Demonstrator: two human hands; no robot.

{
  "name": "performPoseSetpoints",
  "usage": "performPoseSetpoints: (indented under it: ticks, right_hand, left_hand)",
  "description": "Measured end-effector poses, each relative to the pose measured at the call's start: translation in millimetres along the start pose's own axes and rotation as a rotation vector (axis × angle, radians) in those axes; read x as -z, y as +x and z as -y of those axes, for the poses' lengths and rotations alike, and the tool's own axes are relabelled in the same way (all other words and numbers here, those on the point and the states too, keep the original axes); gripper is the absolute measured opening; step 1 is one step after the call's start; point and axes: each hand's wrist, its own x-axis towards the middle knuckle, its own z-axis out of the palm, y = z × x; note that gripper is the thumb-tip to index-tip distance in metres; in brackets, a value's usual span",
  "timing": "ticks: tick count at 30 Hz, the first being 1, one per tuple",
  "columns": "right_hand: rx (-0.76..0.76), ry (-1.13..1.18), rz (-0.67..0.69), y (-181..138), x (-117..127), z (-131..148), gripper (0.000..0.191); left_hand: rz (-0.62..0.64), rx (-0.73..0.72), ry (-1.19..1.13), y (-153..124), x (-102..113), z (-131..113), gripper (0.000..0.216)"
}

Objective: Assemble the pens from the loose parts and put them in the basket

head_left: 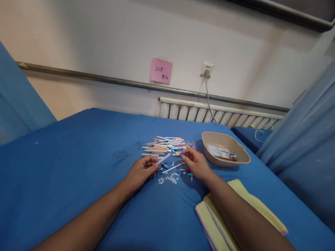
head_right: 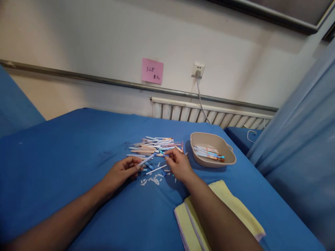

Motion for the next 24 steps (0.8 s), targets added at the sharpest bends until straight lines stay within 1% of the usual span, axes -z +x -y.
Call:
performPoseSetpoints:
  ticks: [2, 5, 10, 15, 20, 24]
  right_hand:
    - [-0.042, 0.168, -0.01, -6, 4, 4, 0.021]
    - [-0.017, 0.223, -0.024, -10, 9, 7, 0.022]
    - [-0.015, 0.21, 0.001, -8, 13, 7, 0.022]
    - [0.02, 0.173, 0.044, -7, 15, 6, 0.021]
    - [0.076, 0.115, 0.03, -7, 16, 5, 0.021]
    - [0.134, 0.068, 0.005, -7, 16, 4, 0.022]
  left_hand:
    - [0.023, -0.011, 0.028, -1, 0, -1, 0.026]
    - [0.055, -0.022, 0.056, -2, 0, -2, 0.027]
    - [0.085, -0.039, 0.076, -2, -1, 0, 0.028]
    - [0.105, -0.045, 0.116, -2, 1, 0, 0.029]
    - [0.094, -0.074, 0.189, -4, 1, -5, 0.031]
    - [0.091, -0.094, 0.233, -6, 1, -8, 0.028]
